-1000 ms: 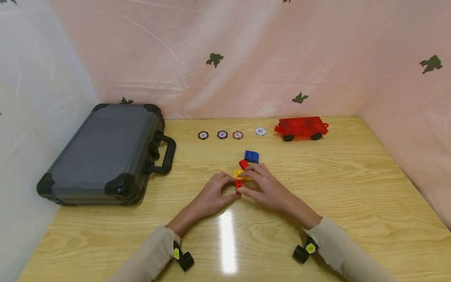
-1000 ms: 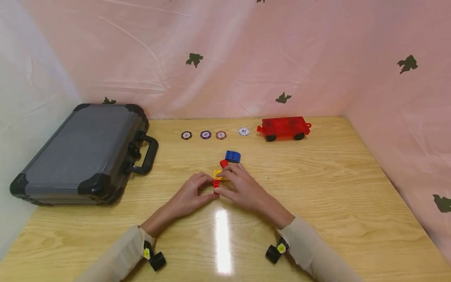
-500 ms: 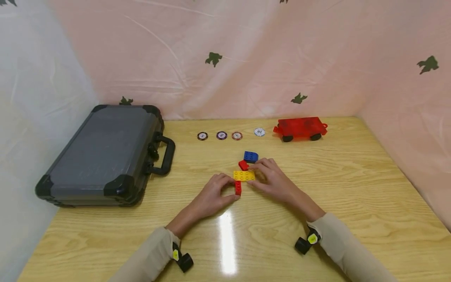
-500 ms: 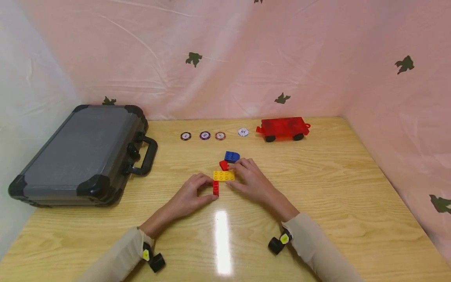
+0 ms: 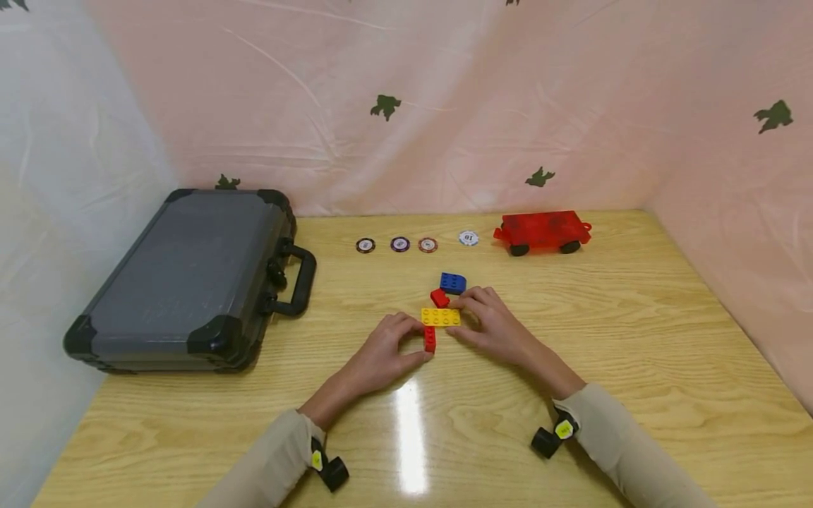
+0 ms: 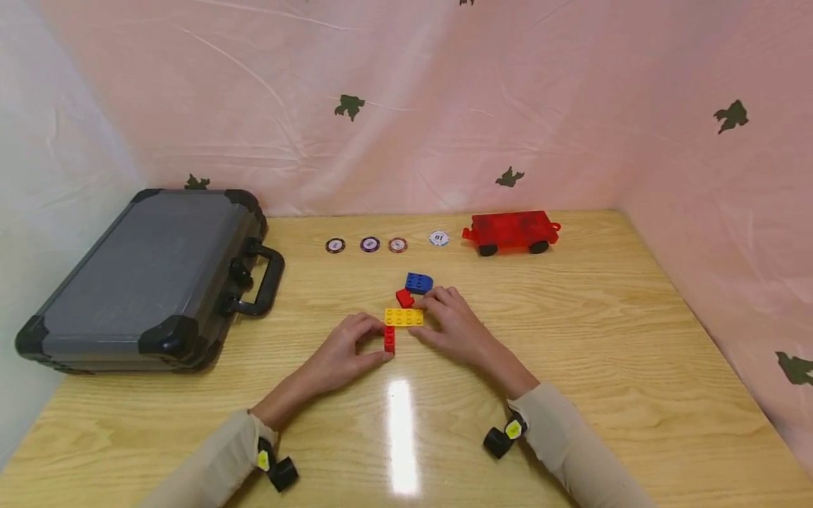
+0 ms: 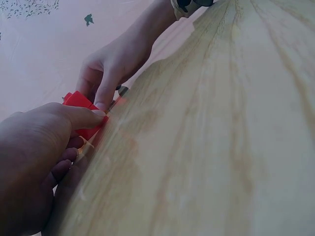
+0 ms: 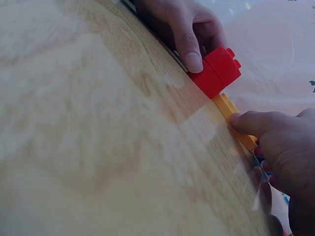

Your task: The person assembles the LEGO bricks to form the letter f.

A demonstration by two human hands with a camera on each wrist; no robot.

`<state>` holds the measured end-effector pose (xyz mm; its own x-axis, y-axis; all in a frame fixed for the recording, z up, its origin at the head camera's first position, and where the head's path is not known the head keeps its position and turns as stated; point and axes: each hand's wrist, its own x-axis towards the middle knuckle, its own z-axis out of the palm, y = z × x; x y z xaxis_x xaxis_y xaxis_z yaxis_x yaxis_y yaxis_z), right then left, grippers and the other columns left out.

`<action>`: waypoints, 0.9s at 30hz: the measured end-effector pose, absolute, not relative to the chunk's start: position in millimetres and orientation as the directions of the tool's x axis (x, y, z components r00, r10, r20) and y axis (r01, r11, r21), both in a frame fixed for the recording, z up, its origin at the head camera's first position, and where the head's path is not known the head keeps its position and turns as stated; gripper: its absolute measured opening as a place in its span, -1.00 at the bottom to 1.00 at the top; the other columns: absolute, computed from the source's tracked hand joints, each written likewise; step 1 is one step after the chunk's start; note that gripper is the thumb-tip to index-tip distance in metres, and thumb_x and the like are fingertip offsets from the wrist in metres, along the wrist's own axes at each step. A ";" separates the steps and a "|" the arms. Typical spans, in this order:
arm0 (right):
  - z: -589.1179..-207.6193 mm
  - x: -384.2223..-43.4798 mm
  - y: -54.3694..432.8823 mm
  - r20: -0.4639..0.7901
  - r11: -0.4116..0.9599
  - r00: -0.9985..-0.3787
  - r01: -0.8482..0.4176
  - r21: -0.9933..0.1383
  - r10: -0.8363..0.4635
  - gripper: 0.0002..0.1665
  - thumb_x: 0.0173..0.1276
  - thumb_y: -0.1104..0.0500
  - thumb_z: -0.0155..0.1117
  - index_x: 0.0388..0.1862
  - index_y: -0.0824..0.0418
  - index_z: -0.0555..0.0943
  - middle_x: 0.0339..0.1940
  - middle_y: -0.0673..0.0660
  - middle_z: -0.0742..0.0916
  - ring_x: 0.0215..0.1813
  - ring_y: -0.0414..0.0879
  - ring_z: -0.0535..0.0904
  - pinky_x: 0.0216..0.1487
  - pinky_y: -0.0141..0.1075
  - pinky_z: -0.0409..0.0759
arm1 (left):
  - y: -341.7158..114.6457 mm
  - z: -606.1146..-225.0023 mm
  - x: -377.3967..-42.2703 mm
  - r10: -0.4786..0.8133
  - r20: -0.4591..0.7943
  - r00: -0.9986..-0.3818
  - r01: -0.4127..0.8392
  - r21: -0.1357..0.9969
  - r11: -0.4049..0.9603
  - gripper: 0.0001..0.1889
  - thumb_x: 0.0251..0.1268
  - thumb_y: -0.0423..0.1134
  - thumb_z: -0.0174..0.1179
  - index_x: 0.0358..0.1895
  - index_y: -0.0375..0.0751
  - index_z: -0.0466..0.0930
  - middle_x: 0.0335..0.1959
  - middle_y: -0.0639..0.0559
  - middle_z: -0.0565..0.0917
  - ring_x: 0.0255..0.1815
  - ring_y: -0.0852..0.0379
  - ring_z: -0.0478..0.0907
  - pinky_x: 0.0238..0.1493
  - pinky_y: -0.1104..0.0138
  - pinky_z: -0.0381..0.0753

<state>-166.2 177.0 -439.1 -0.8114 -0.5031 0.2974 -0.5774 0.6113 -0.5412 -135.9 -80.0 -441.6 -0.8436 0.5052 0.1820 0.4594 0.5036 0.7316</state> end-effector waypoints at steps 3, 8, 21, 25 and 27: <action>-440.5 -166.6 177.0 0.306 0.608 -0.807 -0.584 -0.538 -0.505 -0.58 0.34 0.08 0.54 0.10 0.24 0.70 0.06 0.12 0.62 0.08 0.04 0.41 0.11 -0.02 0.46 | -80.4 -441.7 -135.6 0.506 0.183 -0.843 0.460 0.732 0.502 -0.63 0.30 -0.16 0.45 0.10 -0.22 0.67 0.03 0.02 0.62 0.08 0.04 0.48 0.16 0.08 0.49; -440.6 -167.0 176.6 0.318 0.605 -0.801 -0.594 -0.530 -0.507 -0.59 0.33 0.10 0.54 0.08 0.23 0.70 0.04 0.12 0.62 0.06 0.03 0.42 0.09 -0.03 0.46 | -80.1 -441.3 -135.4 0.504 0.187 -0.843 0.464 0.728 0.506 -0.64 0.30 -0.16 0.45 0.08 -0.22 0.67 0.04 0.00 0.62 0.10 0.02 0.48 0.18 0.07 0.48; -436.5 -165.3 178.0 0.284 0.604 -0.825 -0.555 -0.571 -0.489 -0.60 0.36 0.07 0.51 0.09 0.19 0.68 0.05 0.07 0.64 0.09 0.00 0.42 0.14 -0.03 0.48 | -79.2 -440.6 -134.9 0.509 0.204 -0.836 0.482 0.717 0.504 -0.63 0.31 -0.16 0.44 0.09 -0.23 0.67 0.01 -0.02 0.63 0.10 -0.01 0.48 0.18 0.07 0.48; -433.5 -164.1 178.8 0.267 0.602 -0.841 -0.528 -0.599 -0.471 -0.59 0.39 0.05 0.49 0.13 0.18 0.67 0.07 0.06 0.64 0.12 -0.01 0.42 0.18 -0.01 0.49 | -79.2 -440.5 -134.7 0.508 0.208 -0.836 0.484 0.717 0.503 -0.63 0.31 -0.17 0.44 0.09 -0.24 0.67 0.00 -0.02 0.62 0.09 -0.01 0.48 0.17 0.07 0.48; -431.5 -163.4 179.2 0.273 0.597 -0.841 -0.528 -0.603 -0.468 -0.58 0.39 0.07 0.49 0.15 0.19 0.67 0.08 0.07 0.64 0.13 0.00 0.43 0.18 0.00 0.50 | -79.3 -440.5 -134.9 0.509 0.205 -0.836 0.482 0.717 0.503 -0.64 0.31 -0.17 0.44 0.09 -0.24 0.67 0.00 -0.01 0.62 0.08 -0.01 0.48 0.16 0.07 0.48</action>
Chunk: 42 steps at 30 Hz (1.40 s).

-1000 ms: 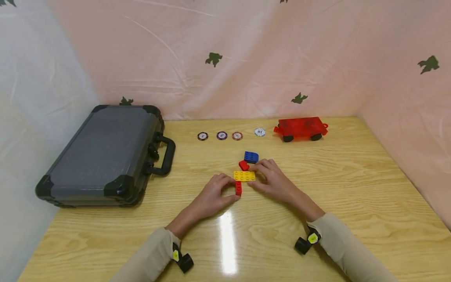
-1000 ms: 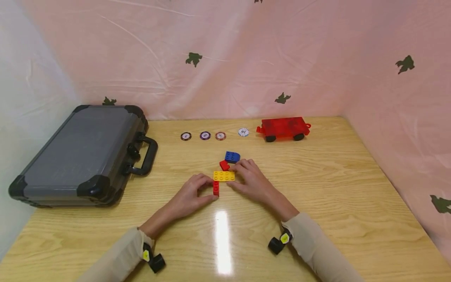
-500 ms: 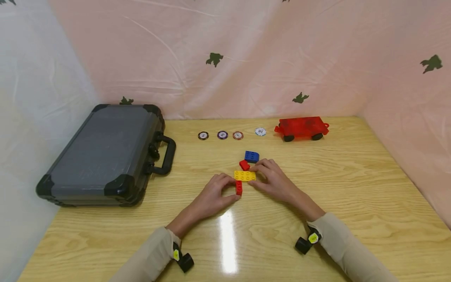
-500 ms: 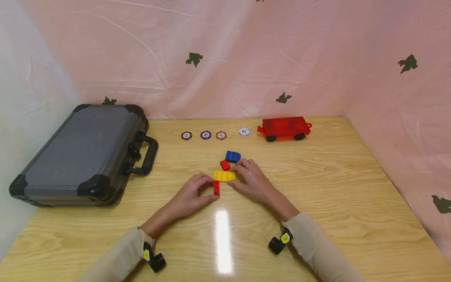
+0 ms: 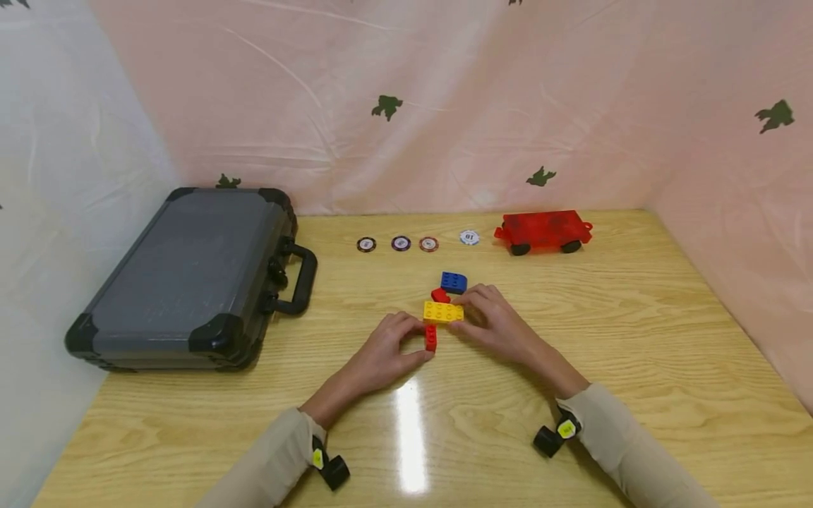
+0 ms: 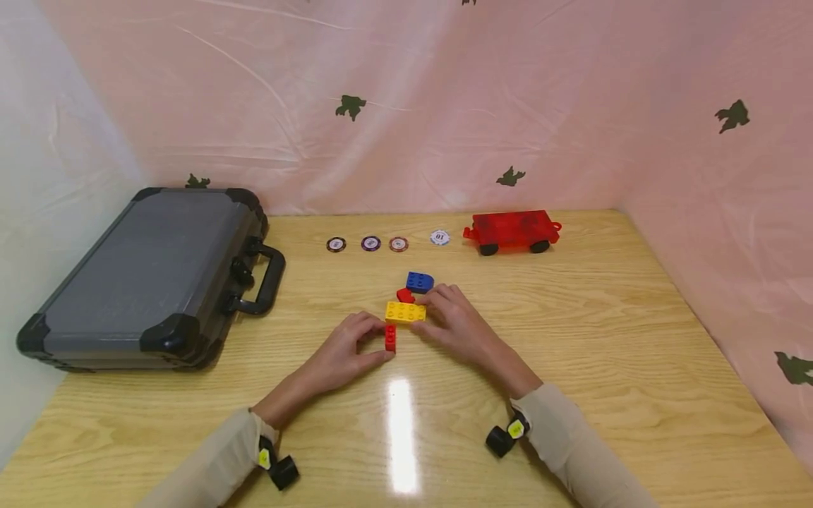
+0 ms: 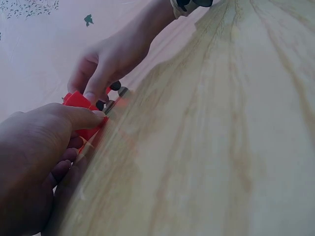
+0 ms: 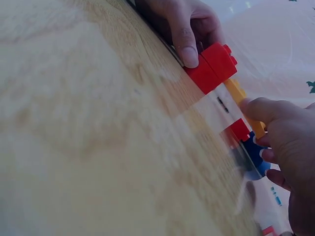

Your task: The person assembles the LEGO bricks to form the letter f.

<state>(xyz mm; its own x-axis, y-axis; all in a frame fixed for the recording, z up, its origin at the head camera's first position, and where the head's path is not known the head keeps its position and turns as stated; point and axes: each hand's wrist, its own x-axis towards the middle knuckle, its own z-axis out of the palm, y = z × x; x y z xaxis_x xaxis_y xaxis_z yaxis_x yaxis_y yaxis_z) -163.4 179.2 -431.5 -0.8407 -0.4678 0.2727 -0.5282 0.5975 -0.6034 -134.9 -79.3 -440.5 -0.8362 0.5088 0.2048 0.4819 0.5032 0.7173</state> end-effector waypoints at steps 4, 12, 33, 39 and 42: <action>-427.6 -162.9 179.8 0.297 0.577 -0.829 -0.547 -0.607 -0.473 -0.57 0.38 0.14 0.49 0.17 0.21 0.65 0.09 0.09 0.64 0.14 0.02 0.43 0.17 0.01 0.53 | -79.6 -440.1 -135.0 0.508 0.200 -0.838 0.478 0.718 0.506 -0.64 0.31 -0.17 0.45 0.09 -0.24 0.67 0.00 -0.01 0.62 0.08 0.00 0.47 0.16 0.08 0.48; -421.4 -159.5 179.9 0.352 0.545 -0.801 -0.591 -0.595 -0.484 -0.58 0.35 0.21 0.51 0.15 0.23 0.65 0.10 0.11 0.65 0.18 0.02 0.45 0.18 -0.01 0.56 | -80.3 -441.2 -135.6 0.508 0.203 -0.837 0.477 0.724 0.498 -0.63 0.30 -0.18 0.45 0.10 -0.25 0.68 0.01 0.00 0.62 0.08 0.01 0.48 0.15 0.07 0.50; -420.9 -144.5 173.6 0.472 0.431 -0.688 -0.719 -0.545 -0.551 -0.54 0.20 0.29 0.60 0.08 0.21 0.68 0.07 0.07 0.67 0.13 0.00 0.49 0.20 -0.19 0.53 | -79.8 -440.6 -136.6 0.515 0.213 -0.830 0.498 0.700 0.512 -0.62 0.30 -0.18 0.45 0.09 -0.26 0.63 -0.03 -0.03 0.60 -0.01 0.02 0.44 0.01 0.13 0.48; -421.6 -140.9 172.6 0.434 0.443 -0.701 -0.703 -0.557 -0.566 -0.56 0.25 0.25 0.58 0.10 0.17 0.67 0.10 0.03 0.66 0.15 -0.04 0.49 0.21 -0.20 0.53 | -79.6 -441.0 -135.4 0.514 0.225 -0.828 0.507 0.693 0.513 -0.65 0.29 -0.19 0.46 0.04 -0.27 0.63 -0.06 -0.02 0.59 -0.04 0.02 0.44 -0.02 0.15 0.48; -422.1 -140.7 172.4 0.435 0.445 -0.697 -0.707 -0.549 -0.570 -0.56 0.26 0.25 0.58 0.10 0.17 0.66 0.08 0.03 0.67 0.13 -0.04 0.50 0.18 -0.18 0.54 | -79.5 -440.6 -134.8 0.513 0.225 -0.828 0.506 0.695 0.511 -0.67 0.29 -0.19 0.47 0.01 -0.25 0.64 -0.07 -0.01 0.59 -0.04 0.03 0.44 -0.02 0.15 0.48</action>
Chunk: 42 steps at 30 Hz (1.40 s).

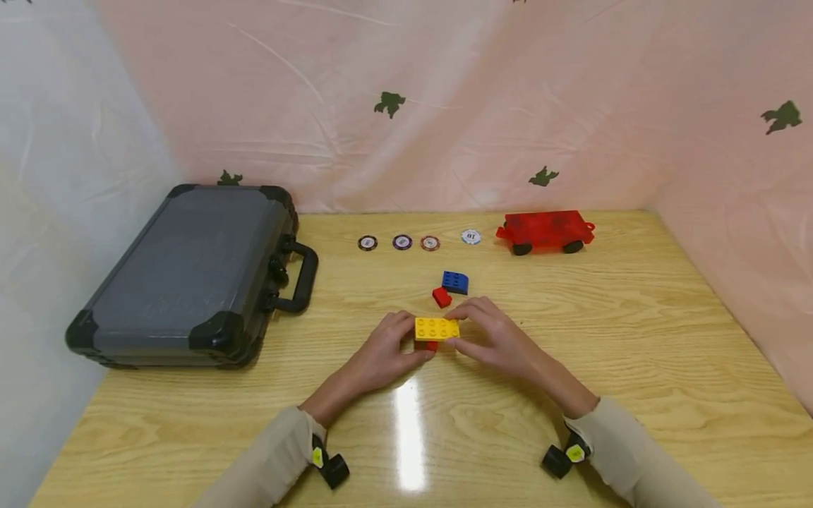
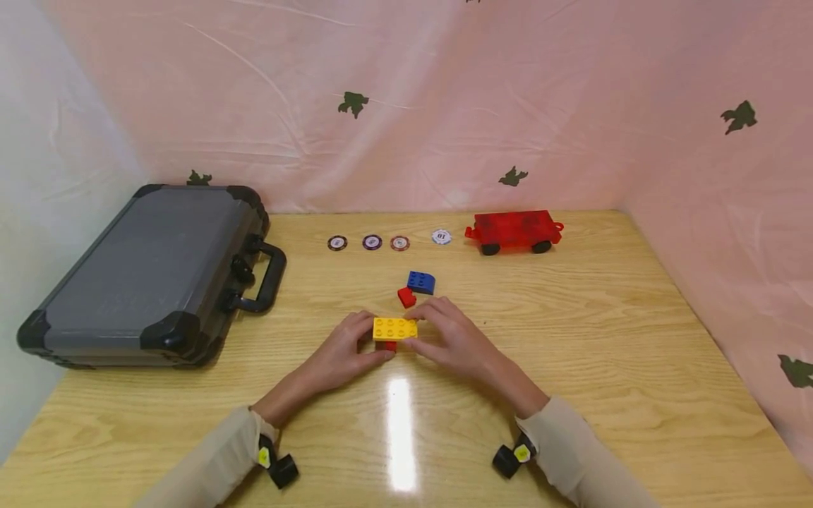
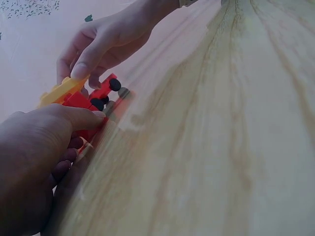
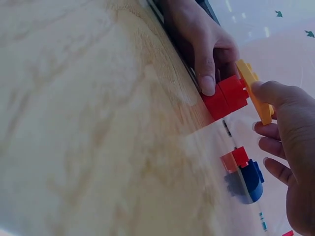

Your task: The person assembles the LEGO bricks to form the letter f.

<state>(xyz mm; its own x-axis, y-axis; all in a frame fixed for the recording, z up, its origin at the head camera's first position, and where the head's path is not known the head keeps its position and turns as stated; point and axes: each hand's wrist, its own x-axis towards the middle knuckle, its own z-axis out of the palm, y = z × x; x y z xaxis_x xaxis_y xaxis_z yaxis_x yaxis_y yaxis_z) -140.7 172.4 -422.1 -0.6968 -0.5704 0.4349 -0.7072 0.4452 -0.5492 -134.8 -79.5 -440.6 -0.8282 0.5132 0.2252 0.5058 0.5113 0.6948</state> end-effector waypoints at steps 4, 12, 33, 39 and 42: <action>-421.7 -140.3 172.4 0.433 0.446 -0.695 -0.709 -0.546 -0.574 -0.56 0.26 0.23 0.57 0.10 0.16 0.66 0.06 0.00 0.69 0.12 -0.05 0.51 0.16 -0.15 0.55 | -79.3 -440.8 -134.9 0.512 0.218 -0.831 0.499 0.699 0.512 -0.66 0.29 -0.18 0.47 0.02 -0.25 0.64 -0.07 -0.01 0.59 -0.03 0.03 0.44 0.00 0.14 0.48; -422.3 -139.8 173.4 0.418 0.449 -0.696 -0.706 -0.547 -0.584 -0.59 0.28 0.21 0.56 0.08 0.18 0.67 0.03 0.00 0.72 0.07 -0.07 0.53 0.11 -0.10 0.57 | -79.2 -440.9 -134.3 0.509 0.225 -0.831 0.501 0.700 0.509 -0.64 0.29 -0.19 0.47 0.06 -0.26 0.65 -0.04 -0.02 0.60 0.00 0.02 0.46 0.04 0.11 0.50; -418.3 -139.7 174.8 0.378 0.466 -0.705 -0.692 -0.551 -0.600 -0.58 0.30 0.18 0.55 0.13 0.18 0.71 0.04 0.01 0.70 0.07 -0.11 0.54 0.08 -0.10 0.62 | -79.5 -442.5 -136.0 0.507 0.208 -0.837 0.489 0.700 0.520 -0.66 0.29 -0.18 0.47 0.04 -0.24 0.65 -0.02 -0.01 0.60 -0.01 0.05 0.45 0.03 0.13 0.50; -413.8 -138.9 174.5 0.331 0.512 -0.717 -0.680 -0.525 -0.613 -0.54 0.32 0.15 0.54 0.17 0.21 0.72 0.01 0.03 0.71 0.04 -0.11 0.52 0.07 -0.11 0.61 | -79.6 -442.4 -135.5 0.509 0.204 -0.837 0.484 0.708 0.513 -0.66 0.31 -0.17 0.46 0.04 -0.24 0.65 -0.01 0.00 0.60 0.01 0.04 0.45 0.05 0.13 0.50; -411.7 -139.3 174.1 0.318 0.519 -0.712 -0.685 -0.511 -0.626 -0.53 0.33 0.13 0.53 0.19 0.22 0.71 0.01 0.05 0.71 0.04 -0.09 0.51 0.06 -0.12 0.61 | -79.8 -442.4 -135.5 0.509 0.203 -0.836 0.484 0.709 0.512 -0.66 0.31 -0.17 0.46 0.04 -0.24 0.65 0.00 -0.01 0.60 0.01 0.04 0.45 0.05 0.12 0.50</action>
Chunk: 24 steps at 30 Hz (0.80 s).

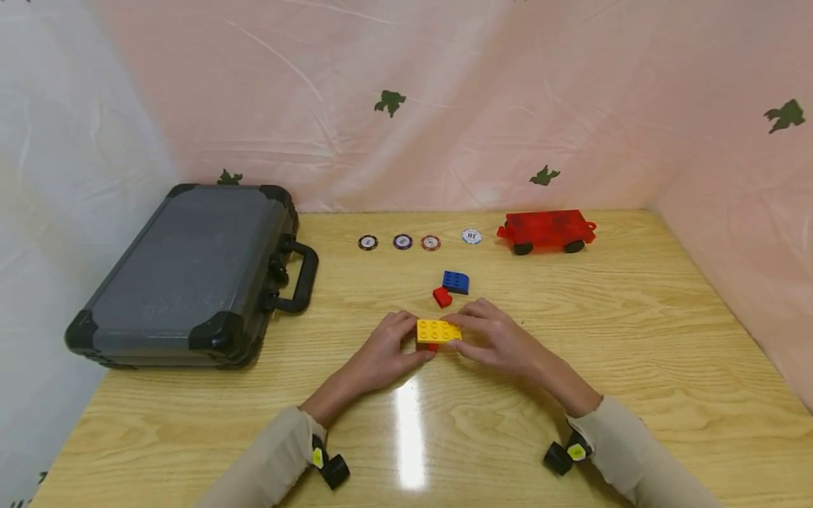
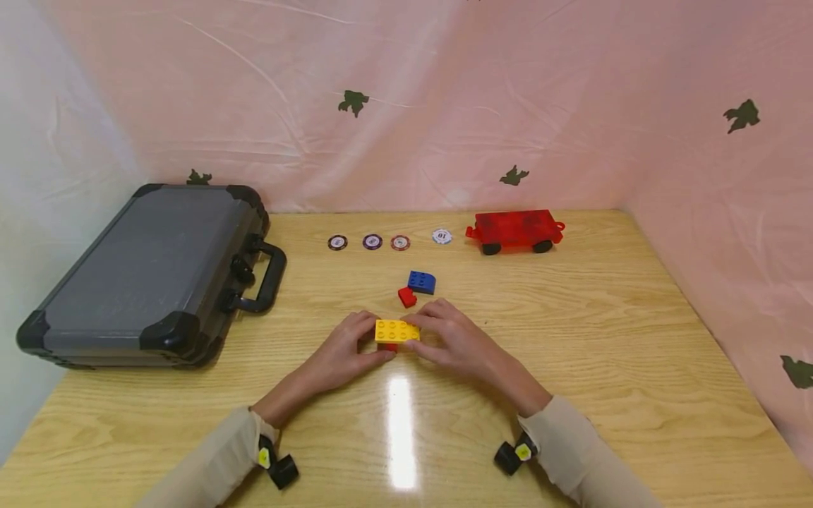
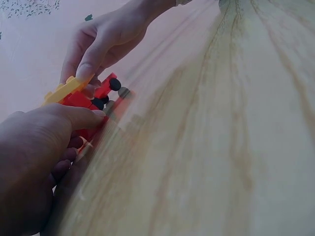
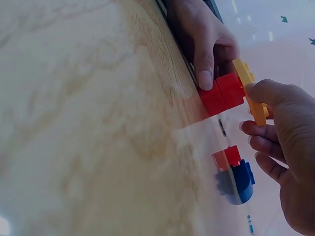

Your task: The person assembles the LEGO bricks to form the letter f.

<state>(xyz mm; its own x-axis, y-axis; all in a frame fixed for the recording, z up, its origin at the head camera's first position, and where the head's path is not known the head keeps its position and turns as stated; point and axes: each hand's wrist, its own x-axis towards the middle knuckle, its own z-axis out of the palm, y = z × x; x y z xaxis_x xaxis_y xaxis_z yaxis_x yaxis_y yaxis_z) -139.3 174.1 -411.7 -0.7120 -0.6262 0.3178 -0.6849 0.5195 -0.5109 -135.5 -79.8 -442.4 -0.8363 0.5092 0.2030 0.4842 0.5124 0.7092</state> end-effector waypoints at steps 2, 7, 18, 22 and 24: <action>-409.7 -140.0 174.0 0.307 0.522 -0.707 -0.689 -0.502 -0.637 -0.52 0.35 0.13 0.51 0.21 0.23 0.71 0.01 0.05 0.71 0.04 -0.09 0.51 0.07 -0.11 0.61 | -79.9 -442.7 -135.8 0.510 0.202 -0.836 0.484 0.709 0.513 -0.66 0.31 -0.17 0.46 0.04 -0.24 0.65 -0.01 -0.01 0.60 0.01 0.04 0.45 0.05 0.12 0.50; -405.1 -142.1 174.1 0.280 0.528 -0.694 -0.699 -0.483 -0.663 -0.52 0.37 0.14 0.49 0.23 0.24 0.70 0.01 0.06 0.72 0.04 -0.06 0.52 0.08 -0.07 0.61 | -79.7 -441.8 -136.1 0.506 0.200 -0.839 0.478 0.716 0.509 -0.68 0.30 -0.17 0.47 0.01 -0.23 0.65 -0.02 0.00 0.60 0.01 0.05 0.46 0.05 0.12 0.50; -402.4 -145.1 173.7 0.236 0.537 -0.697 -0.688 -0.488 -0.677 -0.54 0.38 0.14 0.47 0.21 0.28 0.70 0.00 0.07 0.73 0.03 -0.04 0.51 0.07 -0.09 0.60 | -79.0 -440.7 -136.7 0.496 0.193 -0.846 0.465 0.722 0.512 -0.69 0.28 -0.17 0.48 -0.04 -0.22 0.64 -0.08 0.02 0.59 -0.05 0.06 0.44 -0.01 0.16 0.49; -403.6 -146.1 173.7 0.233 0.537 -0.699 -0.684 -0.494 -0.676 -0.55 0.38 0.14 0.47 0.21 0.25 0.71 0.00 0.06 0.72 0.04 -0.04 0.52 0.09 -0.06 0.60 | -79.4 -441.3 -136.6 0.497 0.190 -0.847 0.463 0.723 0.513 -0.69 0.28 -0.16 0.48 -0.04 -0.22 0.64 -0.08 0.03 0.58 -0.05 0.07 0.44 -0.01 0.16 0.49; -404.9 -146.8 173.6 0.235 0.536 -0.699 -0.684 -0.495 -0.675 -0.55 0.37 0.13 0.48 0.20 0.23 0.71 0.00 0.05 0.72 0.05 -0.04 0.52 0.11 -0.04 0.59 | -79.8 -441.4 -136.5 0.495 0.189 -0.848 0.461 0.723 0.514 -0.69 0.29 -0.16 0.48 -0.03 -0.22 0.64 -0.08 0.03 0.59 -0.05 0.07 0.45 -0.01 0.16 0.49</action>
<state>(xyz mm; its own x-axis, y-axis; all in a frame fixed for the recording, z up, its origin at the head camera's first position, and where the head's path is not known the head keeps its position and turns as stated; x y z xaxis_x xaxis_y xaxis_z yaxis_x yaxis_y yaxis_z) -146.8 173.6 -404.9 -0.6995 -0.6748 0.2355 -0.6838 0.5362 -0.4949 -136.5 -79.8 -441.4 -0.8482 0.4950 0.1885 0.4609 0.5145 0.7231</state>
